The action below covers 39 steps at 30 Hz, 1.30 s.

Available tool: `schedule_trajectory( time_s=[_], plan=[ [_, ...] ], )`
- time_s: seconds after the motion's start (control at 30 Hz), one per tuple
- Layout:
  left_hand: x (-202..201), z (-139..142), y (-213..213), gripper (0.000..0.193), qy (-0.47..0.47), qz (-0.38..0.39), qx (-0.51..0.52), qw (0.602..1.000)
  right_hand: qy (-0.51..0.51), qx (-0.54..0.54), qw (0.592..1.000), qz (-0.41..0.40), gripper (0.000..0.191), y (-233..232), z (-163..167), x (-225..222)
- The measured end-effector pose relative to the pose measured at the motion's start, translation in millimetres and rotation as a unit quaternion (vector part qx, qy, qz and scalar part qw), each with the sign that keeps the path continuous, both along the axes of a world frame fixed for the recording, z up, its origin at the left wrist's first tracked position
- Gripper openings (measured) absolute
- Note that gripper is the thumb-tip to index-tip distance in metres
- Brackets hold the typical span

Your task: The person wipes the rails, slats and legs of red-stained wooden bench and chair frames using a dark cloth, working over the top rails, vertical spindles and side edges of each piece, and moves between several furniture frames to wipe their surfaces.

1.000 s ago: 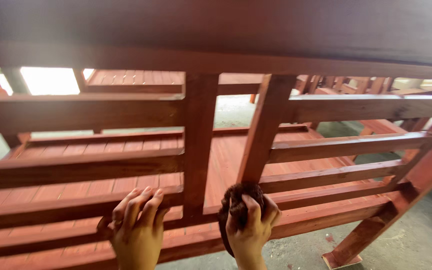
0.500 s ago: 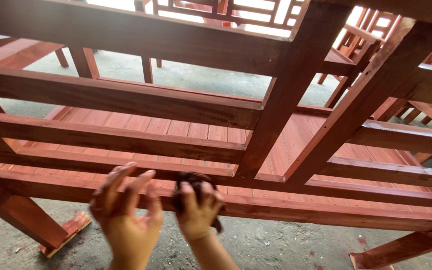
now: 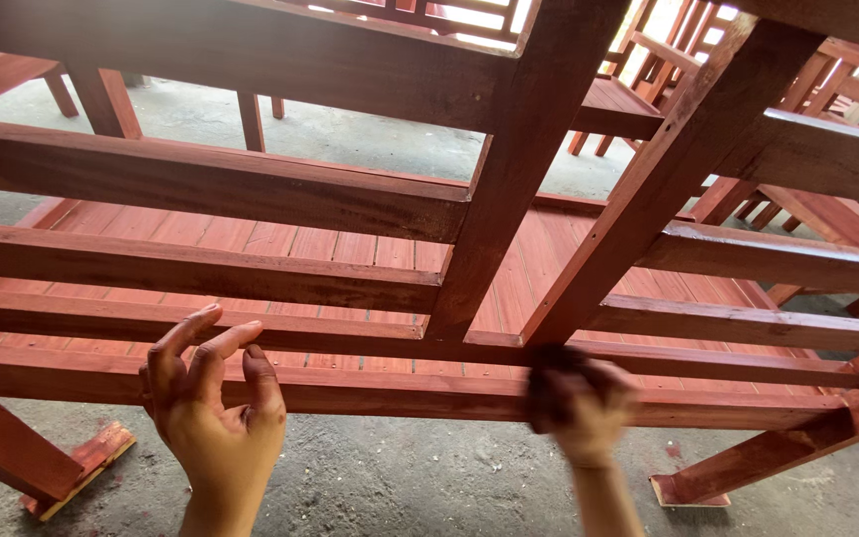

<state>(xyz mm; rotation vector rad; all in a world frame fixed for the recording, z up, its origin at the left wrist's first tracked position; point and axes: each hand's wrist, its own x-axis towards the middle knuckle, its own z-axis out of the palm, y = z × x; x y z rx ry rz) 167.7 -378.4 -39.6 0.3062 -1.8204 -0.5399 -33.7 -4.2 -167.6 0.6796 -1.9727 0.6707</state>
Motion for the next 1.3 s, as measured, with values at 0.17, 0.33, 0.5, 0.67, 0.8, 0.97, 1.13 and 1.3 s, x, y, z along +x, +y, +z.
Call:
schedule_trajectory(
  time_s=[0.17, 0.33, 0.5, 0.67, 0.8, 0.97, 1.13, 1.3],
  plan=[
    [-8, -4, -3, 0.025, 0.017, 0.001, 0.023, 1.000, 0.061, -0.293, 0.944, -0.137, 0.030, 56, -19, -17],
    [-6, 4, -10, 0.024, 0.042, 0.007, 0.070, 0.997, 0.115, -0.167, 0.957, -0.209, 0.050, -71, 0, 17],
    [21, 2, -42, 0.023, 0.034, 0.048, 0.062, 0.996, 0.130, -0.266, 0.943, -0.149, 0.043, -237, 13, 55],
    [40, -14, -65, 0.018, 0.026, 0.087, 0.120, 0.989, 0.001, -0.275, 0.959, -0.074, 0.047, -259, 15, 69],
    [42, -32, -65, 0.020, 0.018, 0.070, 0.164, 0.984, 0.105, -0.198, 0.972, -0.063, 0.042, -321, 4, 82],
    [57, -62, -86, 0.029, -0.031, 0.068, 0.304, 0.950, 0.011, -0.024, 0.999, 0.039, 0.056, -428, 25, 124],
    [32, -85, -126, 0.074, 0.084, -0.139, 0.463, 0.872, -0.108, 0.060, 0.969, 0.213, 0.060, -465, 78, 155],
    [-28, -93, -112, 0.106, 0.089, -0.333, 0.579, 0.738, -0.300, -0.001, 0.864, 0.404, 0.054, -409, 118, 138]
  ],
)
